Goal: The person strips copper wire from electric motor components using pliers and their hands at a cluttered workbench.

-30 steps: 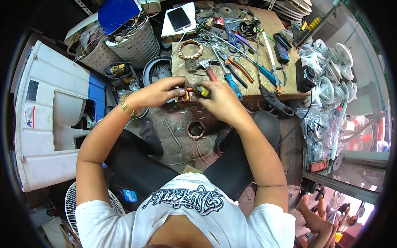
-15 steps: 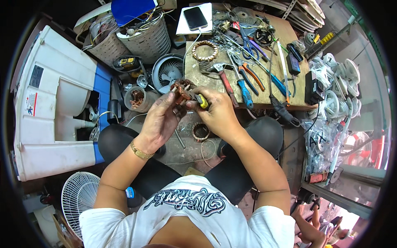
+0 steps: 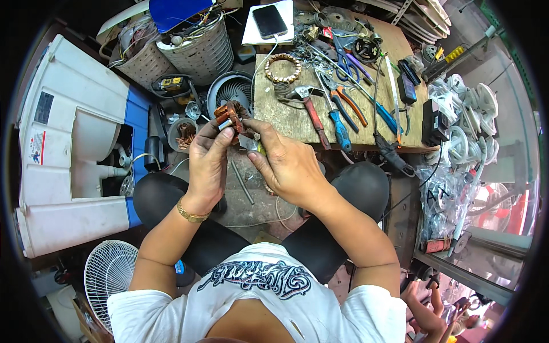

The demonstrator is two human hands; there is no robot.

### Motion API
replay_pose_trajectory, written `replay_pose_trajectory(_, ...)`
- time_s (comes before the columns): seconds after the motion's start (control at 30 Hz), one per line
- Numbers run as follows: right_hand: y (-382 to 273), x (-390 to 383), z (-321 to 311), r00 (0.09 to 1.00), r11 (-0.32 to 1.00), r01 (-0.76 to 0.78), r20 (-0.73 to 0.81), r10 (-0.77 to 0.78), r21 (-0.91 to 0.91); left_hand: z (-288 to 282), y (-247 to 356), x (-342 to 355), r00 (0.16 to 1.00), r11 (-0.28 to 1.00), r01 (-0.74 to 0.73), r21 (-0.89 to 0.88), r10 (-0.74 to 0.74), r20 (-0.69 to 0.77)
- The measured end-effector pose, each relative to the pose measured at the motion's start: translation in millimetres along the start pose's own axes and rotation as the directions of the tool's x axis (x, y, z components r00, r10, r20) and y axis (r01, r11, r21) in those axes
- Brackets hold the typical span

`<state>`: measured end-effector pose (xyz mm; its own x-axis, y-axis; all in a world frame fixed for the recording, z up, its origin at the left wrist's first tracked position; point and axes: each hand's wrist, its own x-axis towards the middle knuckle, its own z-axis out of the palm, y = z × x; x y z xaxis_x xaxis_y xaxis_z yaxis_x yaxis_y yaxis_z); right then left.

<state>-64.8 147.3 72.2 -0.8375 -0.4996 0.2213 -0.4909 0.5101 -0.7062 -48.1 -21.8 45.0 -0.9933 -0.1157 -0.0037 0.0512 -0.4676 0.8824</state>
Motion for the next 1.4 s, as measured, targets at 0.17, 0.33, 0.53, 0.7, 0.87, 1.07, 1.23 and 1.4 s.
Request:
replay_pose_trajectory(0.17, 3.1, 0.7, 3.2, 0.998, 0.998, 0.042, -0.049, -0.045, -0.056, 0.7, 1.3, -0.8, 1.0, 1.0, -0.005, 0.018, 0.005, 0.011)
replay_pose_trajectory(0.33, 0.4, 1.0, 1.9, 0.995, 0.996, 0.069, -0.071, -0.073, -0.064, 1.3, 2.2, -1.9, 0.998, 0.997, 0.057, -0.054, -0.057, -0.007)
replay_pose_trajectory(0.53, 4.2, -0.2, 3.8, 0.995, 0.998, 0.052, -0.079, -0.054, -0.016, 4.6, -0.2, -3.3, 0.999, 0.997, 0.042, -0.071, -0.044, -0.02)
replay_pose_trajectory(0.7, 2.2, 0.9, 3.7, 0.998, 1.0, 0.019, -0.056, -0.018, 0.02, 7.1, 1.1, -4.7, 0.999, 0.996, 0.026, -0.087, -0.03, -0.042)
replay_pose_trajectory(0.87, 5.1, 1.7, 8.6, 0.989, 0.997, 0.068, -0.135, -0.065, 0.02, 11.4, -2.3, -4.8, 0.998, 0.99, -0.009, -0.142, 0.0, -0.064)
replay_pose_trajectory(1.07, 1.2, 2.2, 15.7, 0.982, 0.994, 0.024, -0.189, -0.004, 0.107, 18.5, -4.4, -4.8, 0.991, 0.988, -0.12, -0.101, 0.113, -0.078)
replay_pose_trajectory(1.23, 3.9, 5.1, 17.1, 0.98, 0.967, -0.018, -0.185, 0.066, 0.252, 23.7, -10.1, -3.6, 0.994, 0.979, -0.095, -0.178, 0.082, -0.077)
replay_pose_trajectory(1.4, 8.2, 3.5, -2.6, 0.967, 0.565, -0.244, 0.151, 0.205, 0.788, 11.1, -0.8, 13.3, 0.997, 0.978, 0.025, -0.208, -0.01, 0.073)
